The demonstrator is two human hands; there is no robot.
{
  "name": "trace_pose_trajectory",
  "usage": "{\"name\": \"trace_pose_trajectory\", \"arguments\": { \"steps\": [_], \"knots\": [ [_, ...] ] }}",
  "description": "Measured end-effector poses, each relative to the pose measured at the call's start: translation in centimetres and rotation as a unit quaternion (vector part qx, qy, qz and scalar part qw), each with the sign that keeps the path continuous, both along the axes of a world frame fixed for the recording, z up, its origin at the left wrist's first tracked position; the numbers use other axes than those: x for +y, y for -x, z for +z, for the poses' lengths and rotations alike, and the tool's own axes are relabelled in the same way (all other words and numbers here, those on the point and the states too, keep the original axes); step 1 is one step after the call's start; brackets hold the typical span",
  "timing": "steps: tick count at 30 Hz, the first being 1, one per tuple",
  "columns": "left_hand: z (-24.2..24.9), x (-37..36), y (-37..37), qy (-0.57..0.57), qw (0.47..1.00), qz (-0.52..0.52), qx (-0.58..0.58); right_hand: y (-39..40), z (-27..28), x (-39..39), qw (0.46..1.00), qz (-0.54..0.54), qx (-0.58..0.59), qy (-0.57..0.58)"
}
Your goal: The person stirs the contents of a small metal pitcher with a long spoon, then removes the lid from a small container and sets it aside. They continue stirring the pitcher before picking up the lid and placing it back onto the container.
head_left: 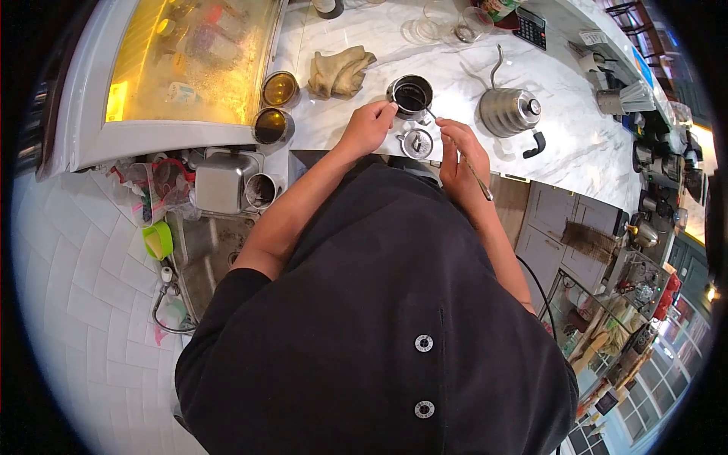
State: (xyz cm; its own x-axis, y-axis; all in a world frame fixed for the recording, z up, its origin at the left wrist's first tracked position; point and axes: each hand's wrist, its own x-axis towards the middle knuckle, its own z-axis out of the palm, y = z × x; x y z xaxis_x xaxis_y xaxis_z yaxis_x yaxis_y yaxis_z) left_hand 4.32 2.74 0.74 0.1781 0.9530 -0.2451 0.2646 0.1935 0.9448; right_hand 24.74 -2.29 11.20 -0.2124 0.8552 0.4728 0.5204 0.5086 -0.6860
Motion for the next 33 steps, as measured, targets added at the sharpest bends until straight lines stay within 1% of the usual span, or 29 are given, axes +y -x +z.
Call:
{"name": "trace_pose_trajectory", "arguments": {
  "steps": [10, 12, 19, 28, 31, 33],
  "knots": [
    [0.5, -0.1, -0.2, 0.006, 1.000, 0.011, -0.008, -0.1, -0.3, 0.5, 1.000, -0.004, -0.008, -0.021],
    [0.3, -0.1, -0.2, 0.006, 1.000, 0.013, -0.011, -0.1, -0.3, 0.5, 0.999, -0.008, 0.018, -0.027],
    [0.3, -0.1, -0.2, 0.007, 1.000, 0.009, -0.008, -0.3, -0.7, 0.2, 0.999, -0.008, 0.029, -0.017],
    [0.2, -0.1, -0.3, 0.016, 1.000, 0.010, -0.001, -0.1, -0.5, 0.5, 1.000, -0.008, 0.011, -0.015],
    [0.3, -0.1, -0.2, 0.019, 1.000, 0.012, -0.007, -0.6, -0.1, 0.0, 0.999, -0.018, 0.034, -0.014],
    [0.2, -0.1, -0.3, 0.021, 1.000, 0.012, -0.012, -0.8, 0.1, -0.2, 0.999, -0.024, 0.041, 0.006]
  ]
}}
